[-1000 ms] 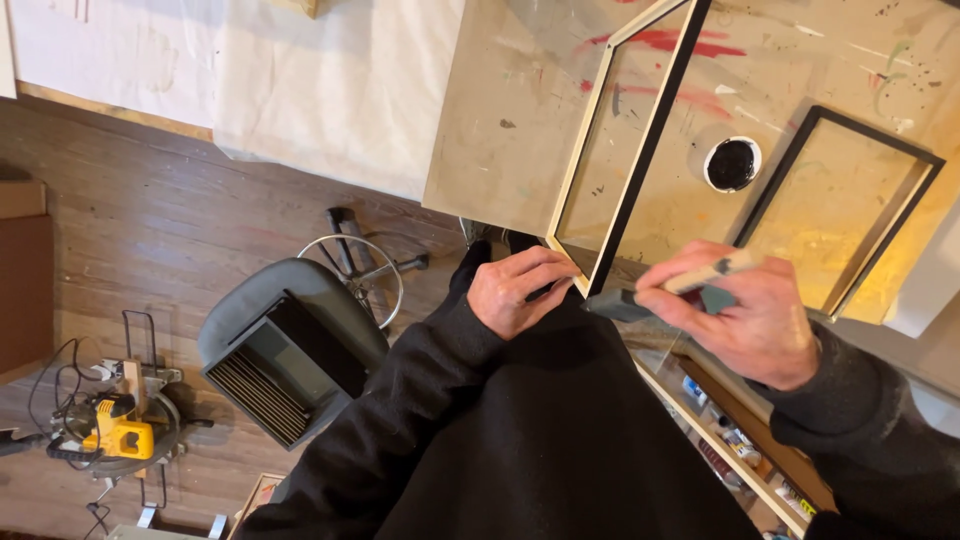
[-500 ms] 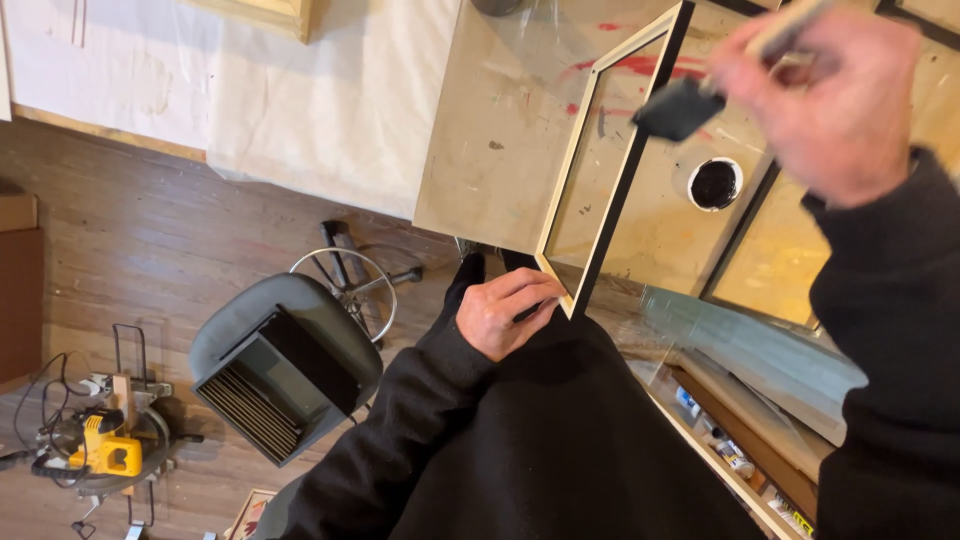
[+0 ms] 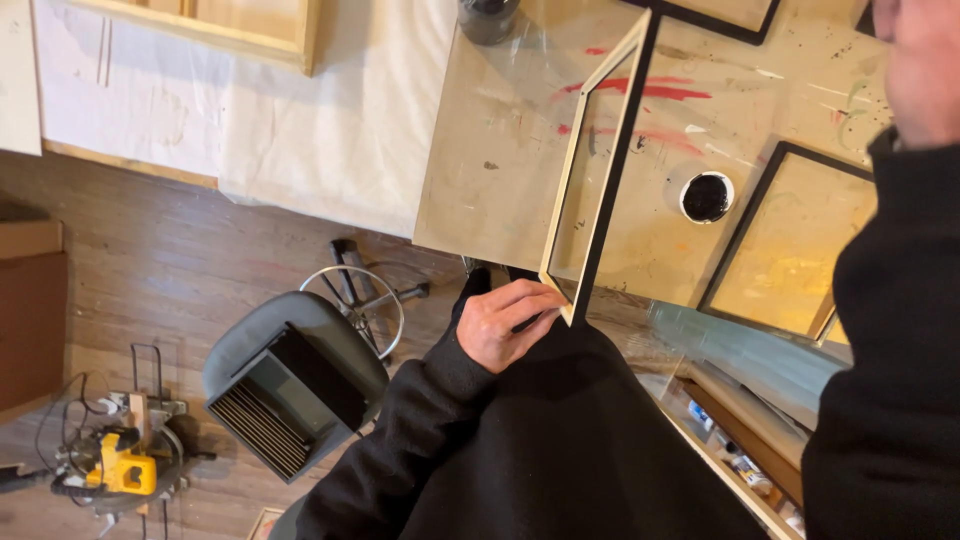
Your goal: Painting wooden picture frames with black paint using a foam brush.
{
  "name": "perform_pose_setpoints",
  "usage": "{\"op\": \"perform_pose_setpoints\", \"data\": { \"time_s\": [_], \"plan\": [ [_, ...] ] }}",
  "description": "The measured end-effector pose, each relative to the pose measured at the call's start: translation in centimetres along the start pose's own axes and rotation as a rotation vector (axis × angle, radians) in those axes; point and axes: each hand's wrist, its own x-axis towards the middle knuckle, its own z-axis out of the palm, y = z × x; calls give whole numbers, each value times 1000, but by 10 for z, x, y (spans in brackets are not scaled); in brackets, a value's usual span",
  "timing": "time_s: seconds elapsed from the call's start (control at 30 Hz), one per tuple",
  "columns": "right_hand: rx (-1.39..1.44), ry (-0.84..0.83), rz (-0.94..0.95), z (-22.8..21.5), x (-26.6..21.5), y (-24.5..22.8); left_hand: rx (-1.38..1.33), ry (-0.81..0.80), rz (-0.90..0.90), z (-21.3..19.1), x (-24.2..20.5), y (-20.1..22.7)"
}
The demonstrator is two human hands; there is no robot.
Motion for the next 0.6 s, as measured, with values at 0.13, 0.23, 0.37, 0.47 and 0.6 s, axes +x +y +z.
{"op": "perform_pose_setpoints", "data": {
  "time_s": [0.13,0.23,0.37,0.47,0.6],
  "plan": [
    [37,119,105,4,-77,-64,-19,0,49,-11,44,24],
    [-17,171,9,27,-113,-136,-50,36,13,-30,93,56],
    [184,330,-86,70,-157,-189,-216,-36,-88,-50,134,78],
    [306,369,-118,102,-192,-195,-357,-59,-131,-54,148,72],
    [226,347,-242,132,-221,-217,-493,-34,-164,-58,160,65]
  ]
}}
